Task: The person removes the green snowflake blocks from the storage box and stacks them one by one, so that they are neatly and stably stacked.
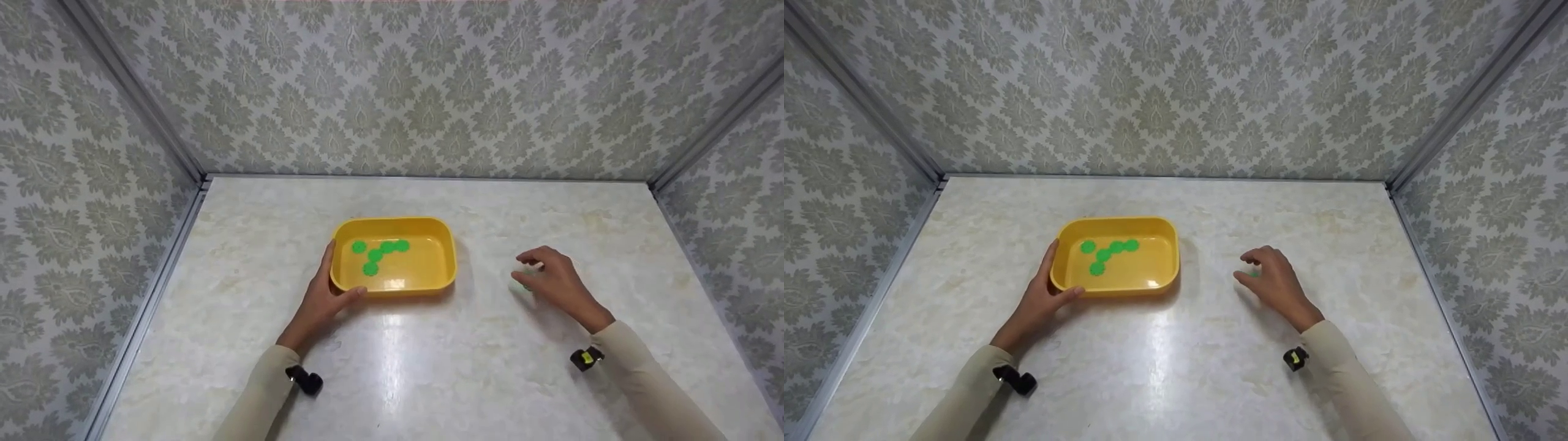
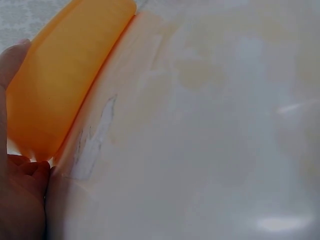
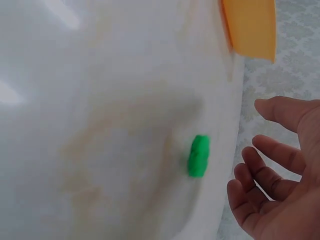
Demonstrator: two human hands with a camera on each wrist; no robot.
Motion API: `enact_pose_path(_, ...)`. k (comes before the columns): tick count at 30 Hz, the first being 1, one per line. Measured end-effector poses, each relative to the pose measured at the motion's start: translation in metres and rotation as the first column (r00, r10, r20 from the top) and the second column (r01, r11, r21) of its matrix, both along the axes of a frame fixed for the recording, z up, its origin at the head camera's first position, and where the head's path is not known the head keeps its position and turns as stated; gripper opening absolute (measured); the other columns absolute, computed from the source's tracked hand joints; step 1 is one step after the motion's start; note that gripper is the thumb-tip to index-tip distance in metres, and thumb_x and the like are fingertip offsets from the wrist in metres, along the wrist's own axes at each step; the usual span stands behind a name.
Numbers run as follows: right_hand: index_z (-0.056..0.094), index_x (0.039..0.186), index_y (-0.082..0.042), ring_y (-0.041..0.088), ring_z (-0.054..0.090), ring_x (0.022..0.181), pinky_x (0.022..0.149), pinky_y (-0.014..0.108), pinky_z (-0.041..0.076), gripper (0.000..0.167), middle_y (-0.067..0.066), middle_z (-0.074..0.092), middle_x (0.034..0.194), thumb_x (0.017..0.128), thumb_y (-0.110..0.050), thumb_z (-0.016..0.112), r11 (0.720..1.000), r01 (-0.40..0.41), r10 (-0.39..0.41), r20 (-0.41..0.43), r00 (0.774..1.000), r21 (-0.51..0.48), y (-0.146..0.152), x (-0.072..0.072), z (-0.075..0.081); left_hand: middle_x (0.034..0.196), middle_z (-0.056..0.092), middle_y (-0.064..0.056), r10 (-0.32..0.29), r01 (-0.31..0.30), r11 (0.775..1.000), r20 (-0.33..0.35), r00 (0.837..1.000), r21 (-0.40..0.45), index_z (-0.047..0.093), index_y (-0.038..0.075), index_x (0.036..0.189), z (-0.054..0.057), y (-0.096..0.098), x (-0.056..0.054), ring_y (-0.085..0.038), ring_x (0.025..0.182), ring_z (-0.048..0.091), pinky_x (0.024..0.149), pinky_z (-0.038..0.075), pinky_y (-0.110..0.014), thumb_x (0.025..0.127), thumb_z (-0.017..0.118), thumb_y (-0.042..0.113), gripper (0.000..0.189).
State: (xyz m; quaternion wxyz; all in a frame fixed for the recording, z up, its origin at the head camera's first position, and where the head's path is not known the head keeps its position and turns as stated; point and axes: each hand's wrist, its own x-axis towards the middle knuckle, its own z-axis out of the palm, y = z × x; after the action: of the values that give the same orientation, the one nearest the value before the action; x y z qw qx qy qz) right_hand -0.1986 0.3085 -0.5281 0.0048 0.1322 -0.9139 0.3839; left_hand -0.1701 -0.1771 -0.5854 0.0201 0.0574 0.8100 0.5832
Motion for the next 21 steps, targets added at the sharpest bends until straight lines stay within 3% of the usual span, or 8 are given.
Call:
enact_pose_path(10,0.076,0.128,-0.001,0.041,0.067,0.120,0.101,0.057,0.055,0.034,0.020,0.072,0.127,0.100,-0.016,0.085,0.995,-0.096,0.097,0.029,0.995,-0.018,-0.037,-0.017,0.017,0.184,0.019,0.000,0.008,-0.008,1.000,0.016,1.000,-0.011,0.003,0.035,0.179,0.004,0.002,0.000,-0.022,0.164,0.030,0.133,0.025,-0.049,0.096,0.089,0.039,0.119)
enact_pose_path(21,0.077,0.127,-0.002,0.046,0.065,0.120,0.101,0.065,0.053,0.032,0.022,0.072,0.126,0.099,-0.014,0.085,0.971,-0.235,0.235,0.014,0.972,-0.036,-0.065,-0.031,0.028,0.184,0.017,-0.002,0.021,-0.020,0.999,0.035,0.999,-0.033,0.004,0.031,0.179,0.004,0.001,0.000,-0.024,0.166,0.025,0.134,0.022,-0.049,0.094,0.090,0.038,0.121)
